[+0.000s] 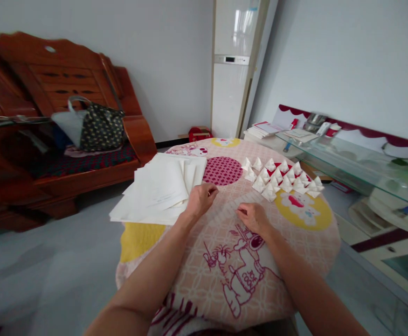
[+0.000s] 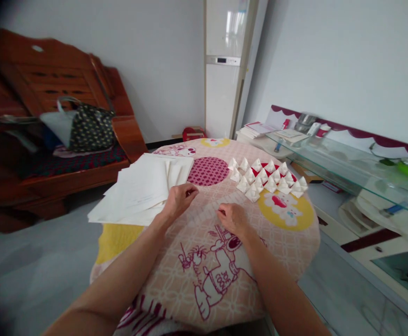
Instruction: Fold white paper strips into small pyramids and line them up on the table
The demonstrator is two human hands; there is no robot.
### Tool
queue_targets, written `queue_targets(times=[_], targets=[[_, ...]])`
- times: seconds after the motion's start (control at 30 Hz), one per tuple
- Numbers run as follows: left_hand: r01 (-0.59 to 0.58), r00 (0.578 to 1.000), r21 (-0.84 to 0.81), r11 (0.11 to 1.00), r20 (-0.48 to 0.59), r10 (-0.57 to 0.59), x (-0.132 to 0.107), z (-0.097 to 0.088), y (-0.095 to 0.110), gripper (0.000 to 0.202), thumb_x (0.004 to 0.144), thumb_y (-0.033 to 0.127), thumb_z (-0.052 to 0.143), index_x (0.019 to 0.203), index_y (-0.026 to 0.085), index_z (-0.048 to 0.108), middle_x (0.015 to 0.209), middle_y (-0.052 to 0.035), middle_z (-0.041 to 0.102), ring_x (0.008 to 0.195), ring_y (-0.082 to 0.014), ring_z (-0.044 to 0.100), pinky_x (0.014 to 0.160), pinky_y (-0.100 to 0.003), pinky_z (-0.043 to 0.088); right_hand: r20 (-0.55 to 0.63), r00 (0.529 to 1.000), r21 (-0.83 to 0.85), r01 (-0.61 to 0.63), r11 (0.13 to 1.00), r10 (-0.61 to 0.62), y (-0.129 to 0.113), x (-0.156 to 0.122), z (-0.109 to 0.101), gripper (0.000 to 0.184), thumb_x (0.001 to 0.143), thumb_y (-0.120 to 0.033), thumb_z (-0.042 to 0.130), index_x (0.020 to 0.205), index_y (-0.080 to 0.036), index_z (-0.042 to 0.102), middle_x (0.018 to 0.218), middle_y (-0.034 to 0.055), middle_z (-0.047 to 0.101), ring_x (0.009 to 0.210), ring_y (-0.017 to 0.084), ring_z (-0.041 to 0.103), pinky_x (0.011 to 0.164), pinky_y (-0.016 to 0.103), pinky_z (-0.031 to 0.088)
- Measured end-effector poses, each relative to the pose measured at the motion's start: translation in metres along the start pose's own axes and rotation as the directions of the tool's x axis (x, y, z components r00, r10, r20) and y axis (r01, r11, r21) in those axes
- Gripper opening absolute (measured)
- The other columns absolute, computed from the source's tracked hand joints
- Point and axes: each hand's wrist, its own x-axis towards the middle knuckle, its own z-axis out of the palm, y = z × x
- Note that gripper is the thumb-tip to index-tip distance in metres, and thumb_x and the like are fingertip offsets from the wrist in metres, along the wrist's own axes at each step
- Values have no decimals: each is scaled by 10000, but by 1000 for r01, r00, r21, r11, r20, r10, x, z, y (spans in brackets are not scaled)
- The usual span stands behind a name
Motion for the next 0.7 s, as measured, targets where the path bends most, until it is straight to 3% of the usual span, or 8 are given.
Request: queue_targets(times=[0.17, 0.27, 0.33, 0.5, 0.7], targets=[[122, 990, 96, 988, -84, -114, 4, -36, -27, 145, 834, 216, 685, 955, 203, 763, 978, -59, 766, 886, -213, 697, 813, -310, 517, -26, 1000, -3, -1, 1000, 1, 6, 0, 7, 244, 866, -237, 566, 635, -186, 627, 587, 28, 615, 555, 139, 468, 572, 270, 250], [17, 999, 155, 988, 29, -22, 2, -57, -51, 396, 728, 226, 808, 1117, 201, 733, 1273, -96, 702, 1213, -275, 630, 1074, -391, 469, -39, 999, 23, -1, 1000, 2, 9, -1, 9, 252, 868, -257, 570, 629, -189, 618, 584, 25, 609, 558, 142, 476, 580, 270, 256], [7, 990, 168, 986, 134, -30, -2, -68, -65, 525, 696, 253, 838, 1201, 206, 702, 1386, -107, 641, 1302, -291, 583, 1133, -425, 436, -42, 999, 37, -3, 999, 5, 9, -1, 9, 259, 864, -264, 575, 617, -192, 605, 572, 21, 598, 552, 141, 474, 578, 270, 256], [68, 974, 162, 985, 201, -100, -9, -81, -84, 597, 703, 252, 807, 1280, 195, 668, 1452, -130, 587, 1328, -289, 571, 1144, -428, 431, -48, 999, 49, 4, 999, -2, 8, -1, 7, 266, 861, -267, 561, 606, -195, 583, 555, 11, 579, 543, 138, 458, 568, 265, 256], [96, 977, 100, 990, 183, -113, -9, -83, -86, 524, 673, 259, 797, 1191, 220, 723, 1368, -91, 663, 1245, -283, 629, 1102, -429, 465, -35, 999, 61, 3, 998, -1, 7, -2, 5, 268, 864, -283, 545, 613, -190, 565, 566, 14, 580, 550, 135, 460, 581, 265, 262]])
